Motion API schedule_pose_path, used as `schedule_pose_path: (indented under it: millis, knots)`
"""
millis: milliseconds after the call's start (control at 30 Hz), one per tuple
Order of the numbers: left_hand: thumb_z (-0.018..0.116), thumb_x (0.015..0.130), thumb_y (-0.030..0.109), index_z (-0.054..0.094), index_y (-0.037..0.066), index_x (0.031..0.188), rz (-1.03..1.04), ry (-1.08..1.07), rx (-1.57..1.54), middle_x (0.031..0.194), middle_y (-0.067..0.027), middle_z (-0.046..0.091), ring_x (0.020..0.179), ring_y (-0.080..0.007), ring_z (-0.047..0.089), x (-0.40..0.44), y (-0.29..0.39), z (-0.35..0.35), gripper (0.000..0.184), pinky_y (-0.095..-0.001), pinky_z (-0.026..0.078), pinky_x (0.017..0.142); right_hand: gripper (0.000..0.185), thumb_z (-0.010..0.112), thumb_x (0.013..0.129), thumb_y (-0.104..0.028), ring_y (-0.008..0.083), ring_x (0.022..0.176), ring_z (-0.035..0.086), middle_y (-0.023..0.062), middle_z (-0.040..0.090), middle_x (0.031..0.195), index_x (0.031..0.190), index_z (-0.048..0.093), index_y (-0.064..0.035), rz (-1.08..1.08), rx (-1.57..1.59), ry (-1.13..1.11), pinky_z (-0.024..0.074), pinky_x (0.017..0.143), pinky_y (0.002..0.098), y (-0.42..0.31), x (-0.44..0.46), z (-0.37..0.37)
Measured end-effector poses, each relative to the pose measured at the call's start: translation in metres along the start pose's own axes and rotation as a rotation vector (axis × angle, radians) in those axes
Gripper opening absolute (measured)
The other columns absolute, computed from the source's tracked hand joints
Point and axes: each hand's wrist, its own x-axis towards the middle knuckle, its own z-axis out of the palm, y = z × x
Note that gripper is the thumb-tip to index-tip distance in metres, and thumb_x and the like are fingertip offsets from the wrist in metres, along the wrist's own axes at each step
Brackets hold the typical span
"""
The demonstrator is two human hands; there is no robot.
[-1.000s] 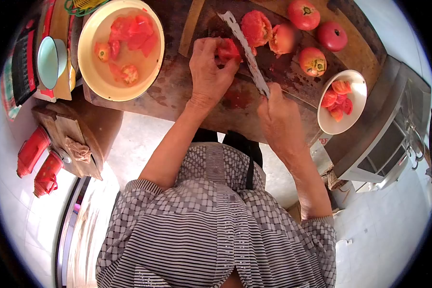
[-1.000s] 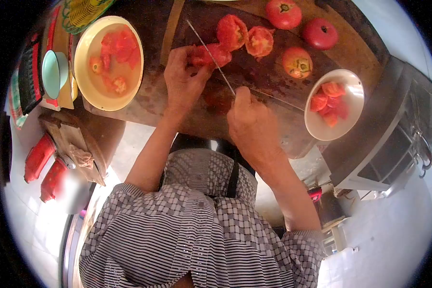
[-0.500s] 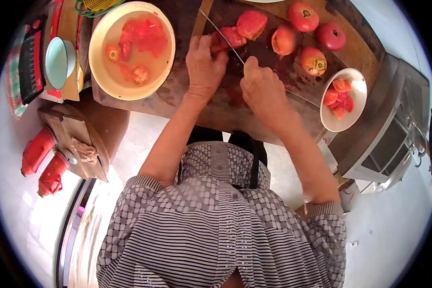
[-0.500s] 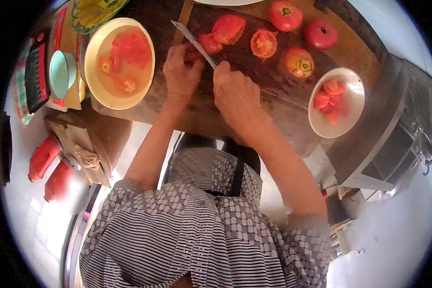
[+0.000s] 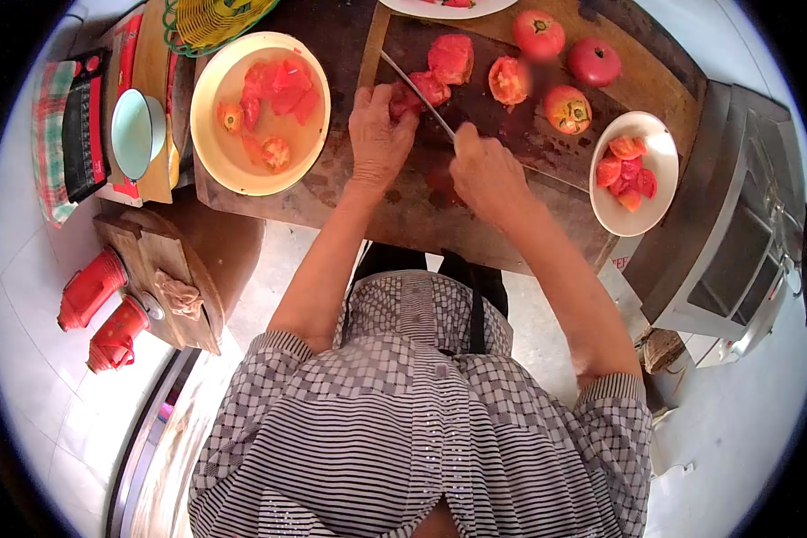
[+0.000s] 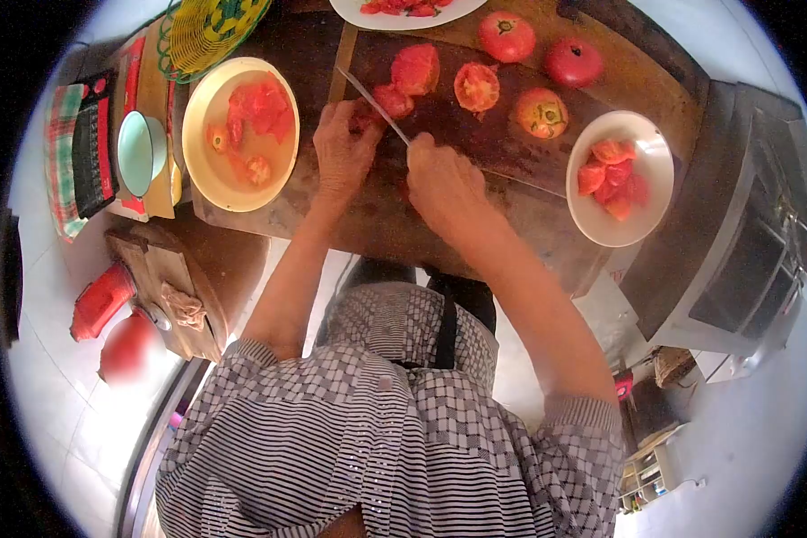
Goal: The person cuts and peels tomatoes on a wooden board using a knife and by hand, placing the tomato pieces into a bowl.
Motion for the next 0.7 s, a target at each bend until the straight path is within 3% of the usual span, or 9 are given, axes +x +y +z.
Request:
schedule_pose_path:
  millis: [100,367,467,700]
  knots:
    - [0.064,0.069,0.004,0.059,0.003,0.096,0.089,0.029,0.135,0.085,-0.0168,0.053,0.078,-0.0354,0.056,-0.007,-0.002,0.000,0.028,-0.0436,0.046,0.067,0.015,0.056,0.082,-0.008,0.0413,0.075,0.066,0.0257,0.064,0.077,0.091,0.048,0.0001,0.034,0.009,-0.039,0.0542,0.065,0.0484,-0.002,-0.008,0.004]
    - [0.066,0.068,0.006,0.060,0.004,0.090,0.053,0.052,0.120,0.080,-0.0145,0.054,0.077,-0.0330,0.055,0.009,-0.017,-0.004,0.023,-0.0423,0.046,0.068,0.012,0.052,0.083,-0.006,0.0420,0.081,0.065,0.0272,0.064,0.083,0.092,0.049,0.0007,0.060,0.055,-0.084,0.0536,0.069,0.0480,-0.004,-0.003,0.003]
    - [0.066,0.067,0.006,0.060,0.005,0.088,0.036,0.039,0.077,0.080,-0.0140,0.054,0.078,-0.0325,0.055,0.009,-0.011,-0.004,0.022,-0.0416,0.046,0.068,0.016,0.048,0.083,-0.009,0.0515,0.083,0.058,0.0340,0.060,0.083,0.093,0.044,0.0028,0.120,0.135,-0.121,0.0470,0.075,0.0571,0.011,-0.023,0.001]
    - [0.063,0.067,0.004,0.059,0.005,0.085,0.042,0.046,0.025,0.083,-0.0132,0.056,0.077,-0.0313,0.059,0.002,-0.005,-0.005,0.019,-0.0400,0.048,0.066,0.016,0.048,0.083,-0.009,0.0531,0.085,0.056,0.0341,0.060,0.084,0.095,0.043,0.0013,0.145,0.164,-0.155,0.0450,0.077,0.0575,0.010,-0.039,0.001]
